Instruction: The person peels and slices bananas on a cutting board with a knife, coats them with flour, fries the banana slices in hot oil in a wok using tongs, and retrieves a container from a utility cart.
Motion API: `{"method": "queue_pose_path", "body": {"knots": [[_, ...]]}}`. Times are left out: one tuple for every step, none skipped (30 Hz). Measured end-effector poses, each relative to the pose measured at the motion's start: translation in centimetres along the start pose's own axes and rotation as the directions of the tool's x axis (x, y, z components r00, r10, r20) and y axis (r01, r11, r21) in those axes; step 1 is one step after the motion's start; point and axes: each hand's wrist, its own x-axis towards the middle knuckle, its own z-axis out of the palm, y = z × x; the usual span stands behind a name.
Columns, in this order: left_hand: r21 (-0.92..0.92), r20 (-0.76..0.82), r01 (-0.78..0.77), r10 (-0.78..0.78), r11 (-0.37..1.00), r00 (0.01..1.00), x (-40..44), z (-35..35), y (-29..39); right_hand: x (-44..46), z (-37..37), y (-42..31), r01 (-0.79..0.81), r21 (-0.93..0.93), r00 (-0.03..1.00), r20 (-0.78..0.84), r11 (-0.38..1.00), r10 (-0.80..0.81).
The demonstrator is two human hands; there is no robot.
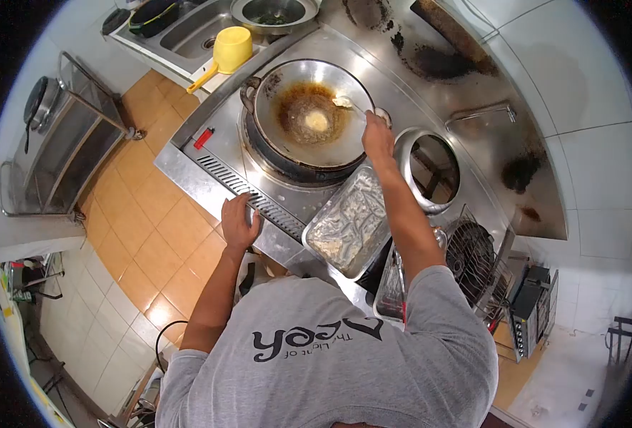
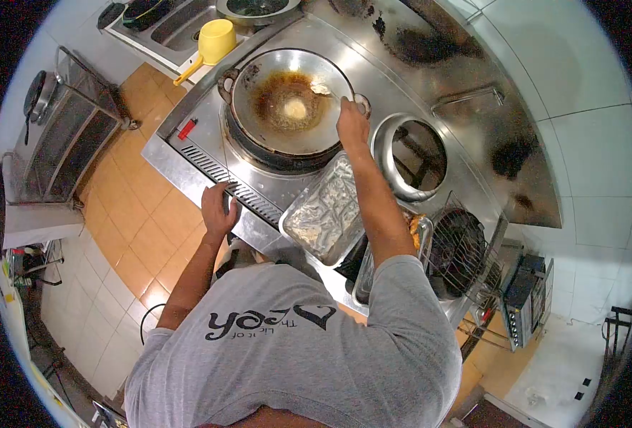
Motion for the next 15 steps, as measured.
{"method": "queue_pose_path", "body": {"knots": [[-0.001,0.006,0.0,0.0,1.0,1.0,0.08,-0.07,0.07,-0.07,-0.23,-0.14,-0.009,0.005,1.0,0.021,1.0,0.009],[-0.002,0.012,0.0,0.0,1.0,1.0,0.15,-0.14,0.13,-0.16,-0.33,-0.17,-0.018,0.012,1.0,0.011,1.0,0.018],[-0.002,0.017,0.0,0.0,1.0,1.0,0.17,-0.15,0.14,-0.23,-0.35,-0.19,-0.027,0.02,1.0,0.001,0.999,0.027],[-0.001,0.018,-0.001,0.001,1.0,1.0,0.14,-0.09,0.07,-0.25,-0.38,-0.22,-0.035,0.029,0.999,-0.009,0.999,0.035],[0.001,0.02,-0.002,0.002,1.0,1.0,0.09,-0.02,-0.04,-0.21,-0.41,-0.25,-0.036,0.03,0.999,-0.017,0.999,0.036],[0.004,0.022,-0.003,0.003,1.0,1.0,0.06,0.0,-0.09,-0.15,-0.35,-0.24,-0.038,0.032,0.999,-0.025,0.999,0.039],[0.004,0.018,-0.007,0.007,1.0,1.0,0.04,0.03,-0.1,-0.09,-0.32,-0.17,-0.04,0.034,0.999,-0.034,0.999,0.041],[0.005,0.014,-0.012,0.012,1.0,1.0,0.01,0.06,-0.09,0.0,-0.11,0.01,-0.041,0.04,0.998,-0.041,0.998,0.043],[0.006,0.009,-0.015,0.015,1.0,1.0,-0.01,0.07,-0.08,0.06,0.04,0.1,-0.042,0.046,0.998,-0.047,0.998,0.044],[0.007,0.008,-0.017,0.017,1.0,1.0,-0.03,0.1,-0.14,0.11,0.16,0.2,-0.041,0.052,0.998,-0.055,0.998,0.044],[0.008,0.006,-0.018,0.018,1.0,1.0,-0.06,0.17,-0.19,0.14,0.29,0.27,-0.055,0.059,0.997,-0.053,0.997,0.058],[0.01,0.003,-0.018,0.018,1.0,1.0,-0.08,0.19,-0.22,0.16,0.05,-0.05,-0.068,0.067,0.996,-0.05,0.995,0.071],[0.011,0.005,-0.018,0.018,1.0,1.0,-0.09,0.21,-0.28,0.16,-0.1,-0.26,-0.08,0.074,0.995,-0.046,0.994,0.084],[0.012,0.007,-0.017,0.017,1.0,1.0,-0.12,0.23,-0.32,0.16,-0.07,-0.29,-0.077,0.076,0.996,-0.047,0.994,0.081],[0.013,0.008,-0.017,0.017,1.0,1.0,-0.06,0.17,-0.27,0.18,-0.04,-0.32,-0.074,0.079,0.996,-0.049,0.994,0.078]]}}
